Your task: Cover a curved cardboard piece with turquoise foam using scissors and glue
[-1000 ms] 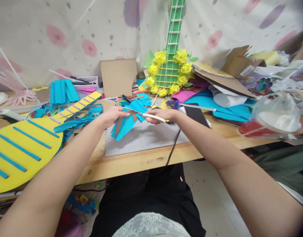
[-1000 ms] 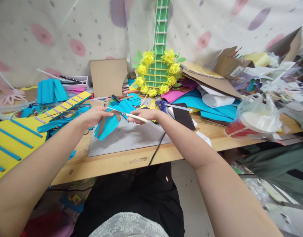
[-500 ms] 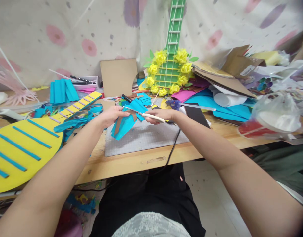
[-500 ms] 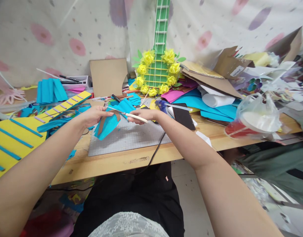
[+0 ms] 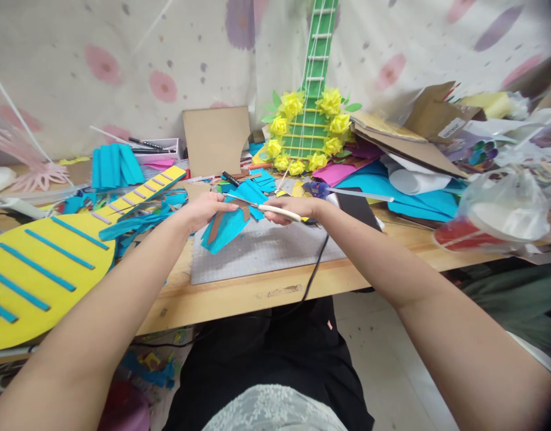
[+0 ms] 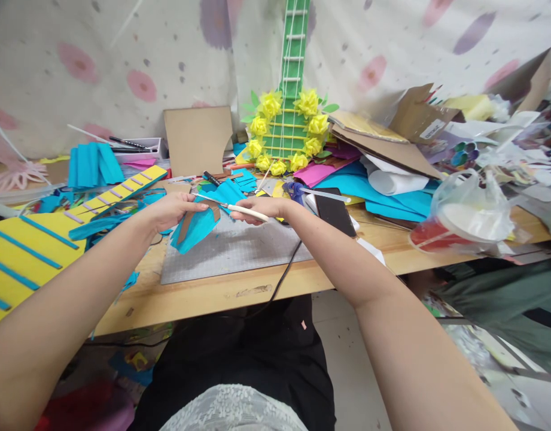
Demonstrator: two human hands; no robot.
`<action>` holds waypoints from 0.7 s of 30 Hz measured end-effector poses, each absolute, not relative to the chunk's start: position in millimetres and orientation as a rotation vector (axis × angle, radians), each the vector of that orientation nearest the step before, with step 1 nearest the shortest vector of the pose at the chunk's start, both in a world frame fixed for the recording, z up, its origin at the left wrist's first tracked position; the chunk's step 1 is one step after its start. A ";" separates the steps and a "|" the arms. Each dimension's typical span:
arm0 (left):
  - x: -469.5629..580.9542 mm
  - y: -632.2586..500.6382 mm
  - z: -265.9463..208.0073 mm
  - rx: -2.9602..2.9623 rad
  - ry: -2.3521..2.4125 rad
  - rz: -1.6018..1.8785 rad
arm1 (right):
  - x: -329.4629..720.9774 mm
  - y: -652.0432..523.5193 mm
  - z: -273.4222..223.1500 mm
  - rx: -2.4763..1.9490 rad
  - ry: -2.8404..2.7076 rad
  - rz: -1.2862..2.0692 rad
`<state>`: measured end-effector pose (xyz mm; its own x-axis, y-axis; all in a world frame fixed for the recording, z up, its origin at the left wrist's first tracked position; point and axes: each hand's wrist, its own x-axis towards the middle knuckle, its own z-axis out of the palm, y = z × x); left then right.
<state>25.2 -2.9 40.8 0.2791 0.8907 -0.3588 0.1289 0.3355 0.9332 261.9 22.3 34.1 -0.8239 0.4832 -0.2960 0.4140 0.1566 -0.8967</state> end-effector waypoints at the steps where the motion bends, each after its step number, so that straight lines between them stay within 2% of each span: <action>1: 25.0 -2.7 40.9 1.121 1.183 0.687 | 262.0 22.4 34.5 -0.906 -2.344 1.785; 16: 27.5 -1.1 45.8 1.139 1.300 0.600 | 262.9 17.2 46.5 -1.118 -2.448 1.587; 21: 22.0 -0.1 45.6 1.219 1.332 0.718 | 263.3 19.1 36.4 -1.107 -2.315 1.617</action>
